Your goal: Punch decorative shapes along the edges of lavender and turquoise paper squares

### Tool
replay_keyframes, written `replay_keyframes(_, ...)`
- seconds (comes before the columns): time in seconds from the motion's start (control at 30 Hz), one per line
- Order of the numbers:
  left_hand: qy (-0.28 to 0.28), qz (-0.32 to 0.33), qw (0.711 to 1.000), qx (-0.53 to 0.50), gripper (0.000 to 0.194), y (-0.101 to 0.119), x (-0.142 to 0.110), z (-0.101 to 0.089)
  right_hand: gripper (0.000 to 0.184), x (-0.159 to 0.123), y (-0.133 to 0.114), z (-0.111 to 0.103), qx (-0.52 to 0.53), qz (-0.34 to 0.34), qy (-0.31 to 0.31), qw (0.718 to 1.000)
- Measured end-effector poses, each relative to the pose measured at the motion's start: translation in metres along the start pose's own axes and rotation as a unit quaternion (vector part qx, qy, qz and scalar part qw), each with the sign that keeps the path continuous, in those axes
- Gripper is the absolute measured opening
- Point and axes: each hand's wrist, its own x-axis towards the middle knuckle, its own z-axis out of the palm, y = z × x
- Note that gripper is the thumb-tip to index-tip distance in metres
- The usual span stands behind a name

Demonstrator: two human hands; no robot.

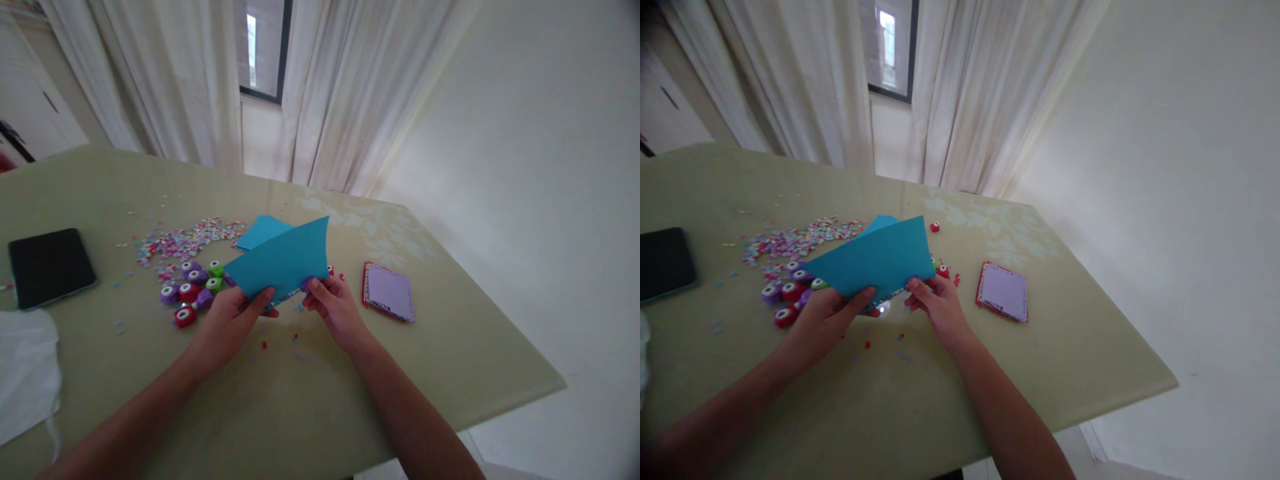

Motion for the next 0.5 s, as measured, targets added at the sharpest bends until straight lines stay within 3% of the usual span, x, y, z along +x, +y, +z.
replay_keyframes(0.5, -0.016, -0.007, 1.0, -0.009, 0.036, -0.0004, 0.0003, 0.005, 0.06, -0.0018, 0.0025, 0.0021, -0.007, 0.005, 0.02, 1.0)
